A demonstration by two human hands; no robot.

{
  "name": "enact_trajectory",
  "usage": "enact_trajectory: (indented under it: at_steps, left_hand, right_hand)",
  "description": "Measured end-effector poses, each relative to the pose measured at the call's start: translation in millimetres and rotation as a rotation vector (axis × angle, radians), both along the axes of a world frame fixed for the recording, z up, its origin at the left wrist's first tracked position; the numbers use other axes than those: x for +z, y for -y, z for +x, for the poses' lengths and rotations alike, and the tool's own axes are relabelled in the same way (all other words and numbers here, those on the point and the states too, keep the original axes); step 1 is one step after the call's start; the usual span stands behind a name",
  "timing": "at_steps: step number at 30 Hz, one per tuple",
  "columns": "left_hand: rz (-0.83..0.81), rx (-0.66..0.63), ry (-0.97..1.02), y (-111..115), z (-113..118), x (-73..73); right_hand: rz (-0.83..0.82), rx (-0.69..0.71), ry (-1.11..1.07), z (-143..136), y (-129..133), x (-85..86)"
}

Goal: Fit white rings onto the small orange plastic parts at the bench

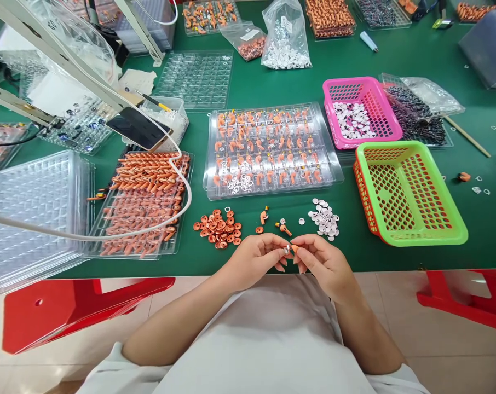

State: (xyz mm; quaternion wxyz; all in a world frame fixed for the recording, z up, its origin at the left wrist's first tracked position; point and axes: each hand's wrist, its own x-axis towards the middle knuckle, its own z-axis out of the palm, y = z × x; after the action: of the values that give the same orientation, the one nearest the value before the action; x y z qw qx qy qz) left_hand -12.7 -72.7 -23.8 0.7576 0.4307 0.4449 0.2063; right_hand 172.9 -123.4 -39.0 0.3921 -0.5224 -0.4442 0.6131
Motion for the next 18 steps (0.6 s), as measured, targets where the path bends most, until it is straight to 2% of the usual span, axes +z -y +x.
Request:
enact_trajectory:
  at_steps: [10,15,18]
  left_hand:
    - [0.088,0.050,-0.082,3,3,6.9]
    - [0.141,0.027,-0.067,8,-1,5.3]
    - [0.192,-0.059,-0.044,9,-7,6.4]
  right_hand:
    - [0.128,-0.036,0.222,-7,5,0.9]
    - [0.041,-0.105,0.073,-9,6,-4.9]
    - [-0.042,-0.122,-0.113,-7,5,-10.6]
